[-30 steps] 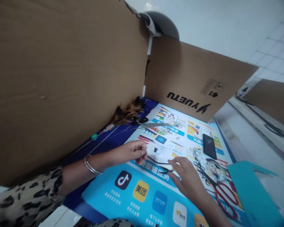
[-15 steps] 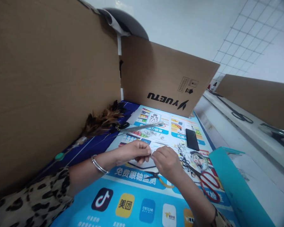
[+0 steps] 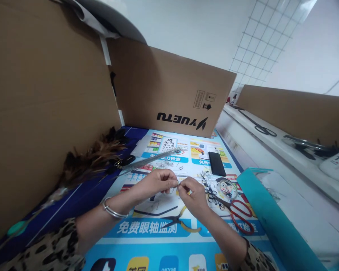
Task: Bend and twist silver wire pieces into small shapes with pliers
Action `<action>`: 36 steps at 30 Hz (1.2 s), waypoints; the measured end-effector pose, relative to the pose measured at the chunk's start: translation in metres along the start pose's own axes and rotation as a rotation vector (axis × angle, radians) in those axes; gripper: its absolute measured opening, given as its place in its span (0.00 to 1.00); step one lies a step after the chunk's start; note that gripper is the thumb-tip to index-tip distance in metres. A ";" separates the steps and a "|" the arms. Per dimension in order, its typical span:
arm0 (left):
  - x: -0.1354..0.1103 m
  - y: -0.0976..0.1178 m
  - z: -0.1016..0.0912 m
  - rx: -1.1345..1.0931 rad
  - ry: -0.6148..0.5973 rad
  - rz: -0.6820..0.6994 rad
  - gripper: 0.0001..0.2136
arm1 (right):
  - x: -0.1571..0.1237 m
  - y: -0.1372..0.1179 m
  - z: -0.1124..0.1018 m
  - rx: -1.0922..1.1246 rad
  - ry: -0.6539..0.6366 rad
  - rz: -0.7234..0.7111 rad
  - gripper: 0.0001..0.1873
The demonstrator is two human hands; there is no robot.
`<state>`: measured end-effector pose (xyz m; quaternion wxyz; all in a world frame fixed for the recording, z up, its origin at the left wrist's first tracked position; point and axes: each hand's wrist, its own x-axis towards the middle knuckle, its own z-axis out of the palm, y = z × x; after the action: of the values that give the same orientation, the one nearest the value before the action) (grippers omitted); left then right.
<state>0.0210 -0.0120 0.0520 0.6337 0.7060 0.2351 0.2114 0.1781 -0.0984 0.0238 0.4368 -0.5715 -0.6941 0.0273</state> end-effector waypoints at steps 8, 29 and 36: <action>0.000 -0.013 0.002 0.041 0.080 -0.023 0.10 | -0.010 0.007 0.017 -0.254 0.031 -0.061 0.11; 0.004 -0.011 -0.026 0.083 0.158 -0.017 0.10 | -0.051 -0.020 -0.035 -0.634 -0.773 -0.051 0.16; 0.003 -0.004 -0.025 0.016 0.123 0.001 0.10 | -0.053 -0.013 -0.019 -0.674 -0.676 -0.072 0.12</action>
<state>0.0079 0.0098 0.0504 0.6122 0.6970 0.2749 0.2527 0.1781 -0.1553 0.0117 -0.0224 -0.6160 -0.7869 -0.0303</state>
